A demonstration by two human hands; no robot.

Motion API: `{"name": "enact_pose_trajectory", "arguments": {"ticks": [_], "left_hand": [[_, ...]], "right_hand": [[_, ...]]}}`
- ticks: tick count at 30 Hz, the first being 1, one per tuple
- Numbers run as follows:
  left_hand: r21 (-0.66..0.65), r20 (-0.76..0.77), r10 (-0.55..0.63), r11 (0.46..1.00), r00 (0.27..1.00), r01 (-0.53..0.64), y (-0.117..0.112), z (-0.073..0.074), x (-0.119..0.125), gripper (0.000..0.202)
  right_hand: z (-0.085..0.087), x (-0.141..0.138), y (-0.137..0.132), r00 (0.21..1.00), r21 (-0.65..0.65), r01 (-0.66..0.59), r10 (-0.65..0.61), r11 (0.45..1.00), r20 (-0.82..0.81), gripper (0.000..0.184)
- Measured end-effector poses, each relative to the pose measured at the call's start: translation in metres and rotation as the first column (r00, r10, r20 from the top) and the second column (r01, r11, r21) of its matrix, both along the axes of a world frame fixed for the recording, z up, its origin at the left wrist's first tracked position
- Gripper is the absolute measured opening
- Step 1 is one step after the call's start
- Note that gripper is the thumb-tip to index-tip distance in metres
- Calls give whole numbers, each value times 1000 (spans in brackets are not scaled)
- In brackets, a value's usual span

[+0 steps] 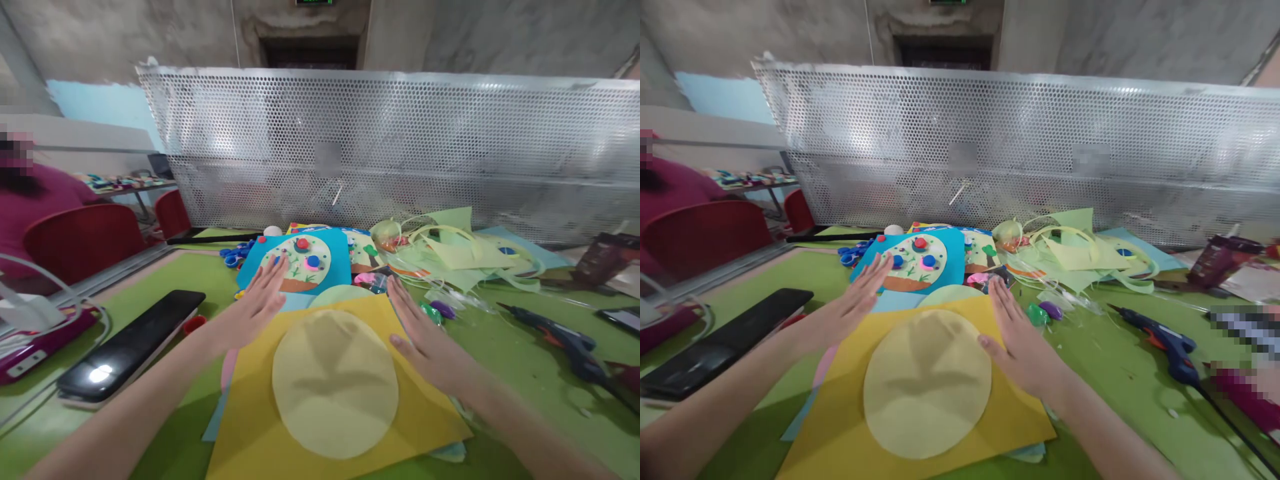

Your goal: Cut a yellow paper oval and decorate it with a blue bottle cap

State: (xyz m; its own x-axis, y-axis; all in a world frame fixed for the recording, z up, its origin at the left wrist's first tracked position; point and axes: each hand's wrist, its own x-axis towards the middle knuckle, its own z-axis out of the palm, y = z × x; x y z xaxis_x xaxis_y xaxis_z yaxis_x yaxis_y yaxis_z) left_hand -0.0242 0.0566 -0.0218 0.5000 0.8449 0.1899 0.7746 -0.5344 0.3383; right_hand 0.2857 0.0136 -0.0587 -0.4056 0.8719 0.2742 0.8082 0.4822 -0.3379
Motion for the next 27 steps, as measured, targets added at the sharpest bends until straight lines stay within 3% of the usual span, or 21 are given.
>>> {"name": "enact_pose_trajectory", "arguments": {"ticks": [2, 4, 6, 9, 15, 21, 27], "left_hand": [[-88, -74, -11, 996, 997, 5, 4, -13, 2, 69], [-162, -148, -35, 987, 988, 10, 6, -25, 8, 70], [-200, -209, -57, 980, 976, 14, 7, -34, 15, 72], [-206, -260, -72, 978, 963, 18, 5, -38, 22, 73], [-280, -253, -87, 960, 964, 13, 5, -30, 15, 75], [-325, -266, -136, 945, 954, 44, 3, -30, 12, 96], [-316, -283, -138, 948, 949, 44, -2, -26, 19, 109]], "right_hand": [[-2, -12, -7, 991, -66, -118, 121, 991, 54, 81], [-2, -27, -15, 946, -238, -258, 295, 936, 134, 83], [-2, -38, -22, 906, -353, -310, 387, 883, 172, 81], [-1, -46, -27, 903, -343, -318, 393, 884, 175, 82], [-7, -41, -31, 904, -353, -298, 381, 887, 193, 81], [-17, -35, -31, 923, -253, -319, 360, 913, 136, 85], [-20, -32, -25, 939, -290, -254, 307, 923, 153, 82]]}}
